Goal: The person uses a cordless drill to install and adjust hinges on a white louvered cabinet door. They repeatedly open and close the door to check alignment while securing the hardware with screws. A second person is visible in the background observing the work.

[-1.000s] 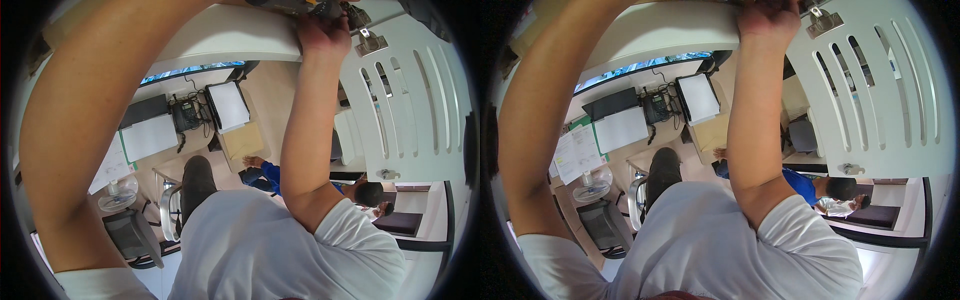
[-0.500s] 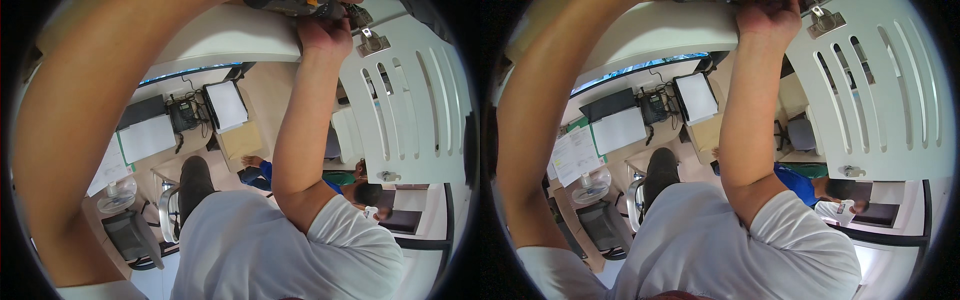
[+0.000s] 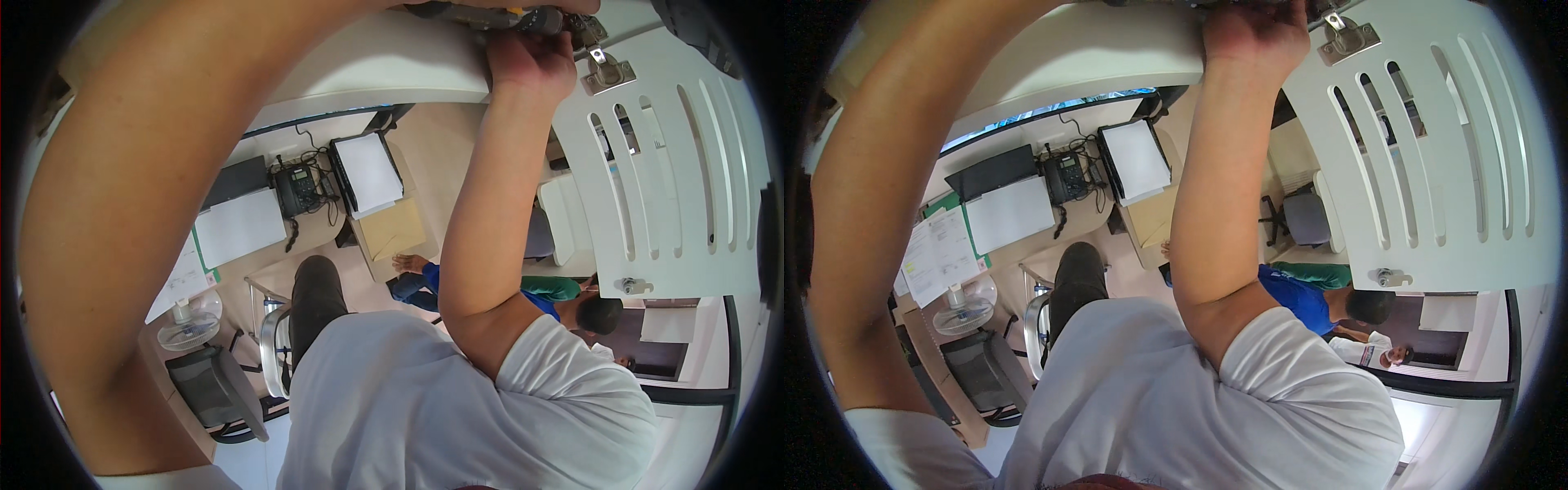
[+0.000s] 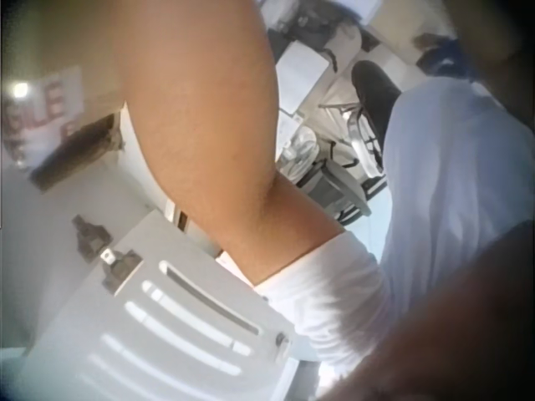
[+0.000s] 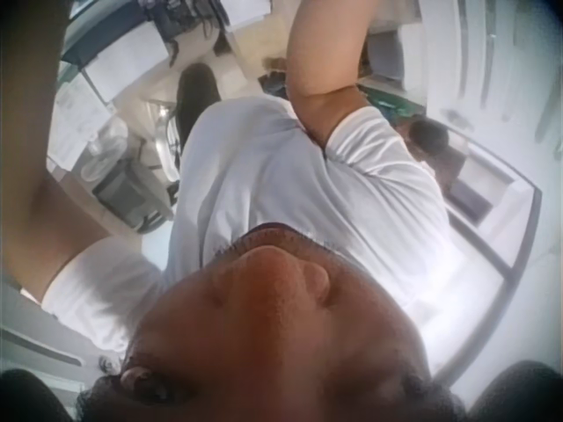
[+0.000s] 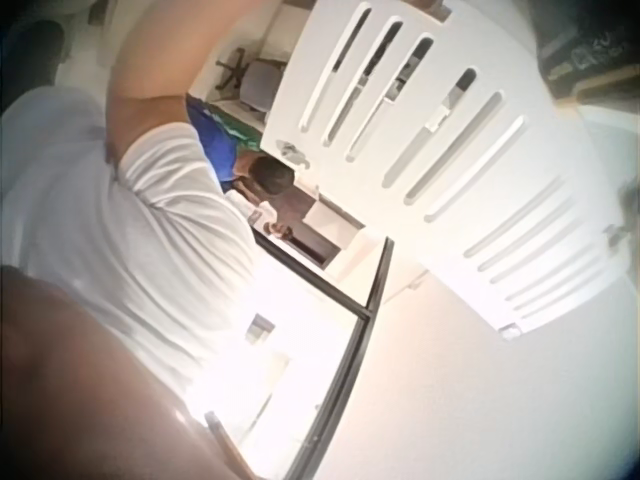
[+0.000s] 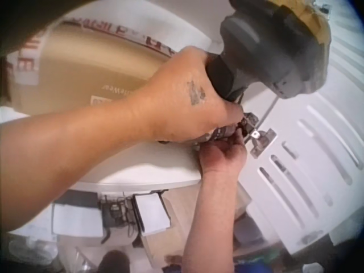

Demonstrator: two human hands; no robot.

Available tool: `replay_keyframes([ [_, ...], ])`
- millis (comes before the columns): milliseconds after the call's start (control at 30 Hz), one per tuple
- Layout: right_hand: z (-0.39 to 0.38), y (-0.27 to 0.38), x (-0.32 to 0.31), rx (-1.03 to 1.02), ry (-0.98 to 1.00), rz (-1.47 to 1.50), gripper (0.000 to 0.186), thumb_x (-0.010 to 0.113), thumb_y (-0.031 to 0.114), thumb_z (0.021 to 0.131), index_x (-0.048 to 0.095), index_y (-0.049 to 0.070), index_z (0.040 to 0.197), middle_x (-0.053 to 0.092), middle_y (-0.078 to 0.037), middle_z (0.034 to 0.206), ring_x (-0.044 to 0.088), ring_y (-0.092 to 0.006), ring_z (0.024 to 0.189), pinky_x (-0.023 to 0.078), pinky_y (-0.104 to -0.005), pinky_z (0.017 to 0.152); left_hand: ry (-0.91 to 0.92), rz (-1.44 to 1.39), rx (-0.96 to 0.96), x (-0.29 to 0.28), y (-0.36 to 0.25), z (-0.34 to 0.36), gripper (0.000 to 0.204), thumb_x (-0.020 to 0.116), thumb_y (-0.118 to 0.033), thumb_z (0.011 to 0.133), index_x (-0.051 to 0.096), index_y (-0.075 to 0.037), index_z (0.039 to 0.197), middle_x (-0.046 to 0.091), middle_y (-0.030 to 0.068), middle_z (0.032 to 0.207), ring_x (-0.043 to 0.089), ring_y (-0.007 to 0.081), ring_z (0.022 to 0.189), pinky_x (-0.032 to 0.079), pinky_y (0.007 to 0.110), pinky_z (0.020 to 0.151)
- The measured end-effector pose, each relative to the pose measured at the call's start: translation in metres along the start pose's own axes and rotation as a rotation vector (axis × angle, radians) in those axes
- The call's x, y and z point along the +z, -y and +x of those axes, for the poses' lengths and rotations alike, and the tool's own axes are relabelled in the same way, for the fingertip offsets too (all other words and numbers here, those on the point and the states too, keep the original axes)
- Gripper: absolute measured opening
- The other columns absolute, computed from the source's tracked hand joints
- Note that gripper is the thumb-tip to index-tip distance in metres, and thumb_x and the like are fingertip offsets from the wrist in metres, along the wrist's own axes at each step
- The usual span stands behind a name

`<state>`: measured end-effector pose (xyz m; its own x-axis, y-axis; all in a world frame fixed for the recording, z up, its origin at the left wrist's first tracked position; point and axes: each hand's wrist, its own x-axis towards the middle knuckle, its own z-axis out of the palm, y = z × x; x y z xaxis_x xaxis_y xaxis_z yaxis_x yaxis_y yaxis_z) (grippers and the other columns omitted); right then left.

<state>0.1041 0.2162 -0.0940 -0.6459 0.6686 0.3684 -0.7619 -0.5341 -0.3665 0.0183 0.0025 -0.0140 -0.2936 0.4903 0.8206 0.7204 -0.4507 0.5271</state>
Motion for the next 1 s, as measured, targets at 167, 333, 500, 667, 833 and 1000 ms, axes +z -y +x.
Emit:
replay_keyframes([
  [167,-0.033,0.002,0.014,0.048,-0.167,0.244,0.049,0.036,0.022,0.109,0.048,-0.002,0.150,0.048,-0.017,0.158,0.039,-0.0286,0.149,0.027,-0.0464,0.127,0.086,-0.223,0.069,-0.011,0.004,-0.005,0.031,0.079,-0.017,0.077,0.070,0.011,0.089,0.073,0.0217,0.082,0.070,0.0286,0.076,0.056,0.039,0.076],
  [333,-0.110,0.006,0.034,-0.076,-0.155,-0.476,0.041,0.045,0.018,0.109,0.055,0.001,0.145,0.061,-0.017,0.142,0.054,-0.0300,0.136,0.041,-0.0437,0.117,0.129,-0.145,-0.048,-0.011,0.002,0.001,0.031,0.079,-0.016,0.078,0.070,0.011,0.088,0.072,0.0216,0.080,0.069,0.0274,0.074,0.056,0.039,0.074],
  [500,-0.129,-0.007,0.001,-0.754,0.247,-1.597,0.040,0.072,0.012,0.094,0.069,-0.003,0.131,0.069,-0.021,0.134,0.067,-0.0340,0.120,0.045,-0.0438,0.113,0.095,-0.101,-0.079,-0.006,-0.004,0.001,0.031,0.079,-0.017,0.078,0.069,0.011,0.087,0.072,0.0212,0.079,0.068,0.0268,0.074,0.055,0.039,0.074],
  [667,-0.113,-0.015,-0.032,-1.014,0.486,-1.761,0.053,0.087,0.016,0.080,0.071,-0.001,0.127,0.070,-0.022,0.131,0.069,-0.0324,0.105,0.045,-0.0480,0.105,0.081,-0.084,-0.082,-0.003,-0.007,0.000,0.031,0.079,-0.017,0.078,0.069,0.011,0.087,0.072,0.0210,0.079,0.068,0.0266,0.074,0.055,0.039,0.074],
  [833,-0.111,-0.014,-0.038,-1.000,0.476,-1.734,0.054,0.090,0.019,0.077,0.072,-0.001,0.125,0.070,-0.022,0.131,0.068,-0.0302,0.098,0.045,-0.0477,0.101,0.074,-0.083,-0.086,0.000,-0.007,0.000,0.031,0.079,-0.017,0.078,0.069,0.011,0.087,0.071,0.0208,0.079,0.068,0.0265,0.074,0.055,0.039,0.074],
  [1000,-0.111,-0.016,-0.039,-1.037,0.485,-1.758,0.052,0.090,0.020,0.079,0.073,0.000,0.124,0.070,-0.022,0.129,0.068,-0.0304,0.099,0.044,-0.0474,0.104,0.069,-0.078,-0.097,0.001,-0.008,0.000,0.031,0.079,-0.017,0.078,0.069,0.011,0.087,0.071,0.0206,0.079,0.068,0.0263,0.074,0.054,0.039,0.073],
])
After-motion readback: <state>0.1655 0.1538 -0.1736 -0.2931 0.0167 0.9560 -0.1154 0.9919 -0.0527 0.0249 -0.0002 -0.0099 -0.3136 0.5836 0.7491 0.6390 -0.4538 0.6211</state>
